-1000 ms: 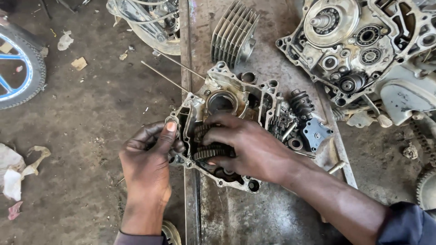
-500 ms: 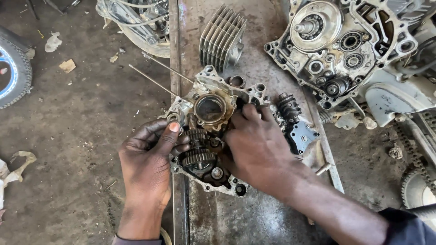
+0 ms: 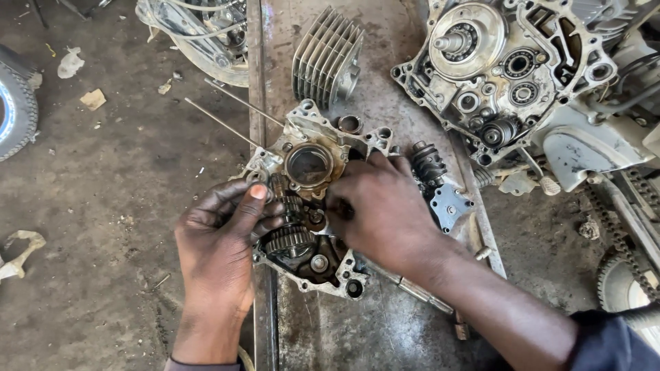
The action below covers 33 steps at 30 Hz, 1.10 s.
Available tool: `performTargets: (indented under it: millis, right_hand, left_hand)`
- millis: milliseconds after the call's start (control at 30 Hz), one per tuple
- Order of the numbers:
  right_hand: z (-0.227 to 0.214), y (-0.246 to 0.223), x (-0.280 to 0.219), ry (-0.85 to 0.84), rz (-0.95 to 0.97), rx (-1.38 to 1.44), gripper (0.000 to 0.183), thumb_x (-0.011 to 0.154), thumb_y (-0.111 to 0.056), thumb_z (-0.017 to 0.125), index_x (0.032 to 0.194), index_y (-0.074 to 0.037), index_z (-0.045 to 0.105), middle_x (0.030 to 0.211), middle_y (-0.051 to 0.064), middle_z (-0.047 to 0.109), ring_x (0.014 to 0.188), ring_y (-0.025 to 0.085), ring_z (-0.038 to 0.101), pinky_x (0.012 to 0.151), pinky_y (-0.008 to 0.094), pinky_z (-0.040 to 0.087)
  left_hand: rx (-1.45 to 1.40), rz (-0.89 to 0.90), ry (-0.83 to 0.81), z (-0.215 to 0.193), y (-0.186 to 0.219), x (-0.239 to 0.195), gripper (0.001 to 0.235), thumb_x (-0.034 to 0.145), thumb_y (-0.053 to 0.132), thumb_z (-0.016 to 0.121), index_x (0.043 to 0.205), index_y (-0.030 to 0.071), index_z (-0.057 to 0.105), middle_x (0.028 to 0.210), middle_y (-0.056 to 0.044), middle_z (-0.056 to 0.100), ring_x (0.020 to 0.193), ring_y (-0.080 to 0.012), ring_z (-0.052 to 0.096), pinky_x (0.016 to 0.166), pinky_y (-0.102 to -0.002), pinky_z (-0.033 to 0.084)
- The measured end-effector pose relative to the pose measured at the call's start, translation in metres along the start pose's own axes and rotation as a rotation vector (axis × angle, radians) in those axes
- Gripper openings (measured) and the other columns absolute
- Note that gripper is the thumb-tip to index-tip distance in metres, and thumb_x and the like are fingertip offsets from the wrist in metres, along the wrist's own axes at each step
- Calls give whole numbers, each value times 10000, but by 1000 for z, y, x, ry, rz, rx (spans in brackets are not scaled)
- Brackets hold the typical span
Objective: Inspecting and attempting to assemble a gear shaft mechanism within a motorcycle engine casing
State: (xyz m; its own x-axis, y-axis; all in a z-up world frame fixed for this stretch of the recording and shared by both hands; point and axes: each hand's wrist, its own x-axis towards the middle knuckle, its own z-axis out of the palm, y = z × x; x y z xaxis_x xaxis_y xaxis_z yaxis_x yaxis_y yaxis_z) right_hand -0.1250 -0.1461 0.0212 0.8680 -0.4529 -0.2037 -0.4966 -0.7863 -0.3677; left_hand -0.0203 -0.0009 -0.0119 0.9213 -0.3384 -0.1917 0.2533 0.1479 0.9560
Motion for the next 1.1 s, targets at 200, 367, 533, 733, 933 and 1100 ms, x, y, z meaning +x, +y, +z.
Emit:
performTargets:
  millis: [200, 367, 533, 733, 933, 1100]
  right_hand:
    - [-4, 37, 12, 300, -434, 778, 183, 907, -51, 745, 1086, -88, 742, 1011, 36, 754, 749, 84, 629, 676, 207, 571]
    - [-3, 32, 4, 209, -522, 801, 144, 944, -90, 708, 1084, -72, 735, 918, 32, 740, 690, 74, 561, 596, 218, 444]
    - [-2, 35, 1, 178, -455, 997, 60, 950, -95, 720, 930, -51, 755, 823, 12, 728, 710, 53, 624, 612, 211, 509]
    - [4, 37, -1, 134, -331, 1116, 104, 912, -129, 748, 937, -34, 780, 758, 49, 767, 608, 67, 665, 518, 198, 540]
    - [4, 42, -2, 257, -367, 1021, 27, 879, -75, 799, 871, -55, 783, 794, 11, 751, 705, 49, 648, 606, 203, 519]
    - [-21, 53, -6, 71, -526, 819, 166, 963, -139, 658, 1058, -71, 775, 933, 50, 821, 734, 112, 728, 598, 231, 576]
  left_hand:
    - [36, -20, -240, 9, -5, -12, 155, 856, -67, 742, 1011, -75, 733, 904, -225, 772, 698, -308, 769, 581, -374, 671]
    - [133, -15, -298, 29, -1, -22, 158, 856, -18, 755, 1006, -63, 777, 884, -185, 799, 666, -263, 789, 566, -331, 667]
    - [212, -61, -311, 34, 6, -28, 198, 815, -34, 777, 1012, -58, 785, 949, -194, 821, 733, -270, 835, 660, -338, 723]
    - [251, -26, -276, 35, 2, -27, 293, 761, -23, 809, 1054, -9, 804, 1038, -149, 847, 930, -232, 822, 804, -337, 739]
    - [52, -67, -342, 36, -3, -31, 342, 776, -23, 777, 1113, -74, 767, 975, -221, 824, 837, -359, 848, 760, -401, 721]
    - [-12, -114, -223, 42, -4, -35, 299, 791, -118, 750, 1090, -104, 757, 932, -278, 809, 755, -342, 793, 682, -383, 674]
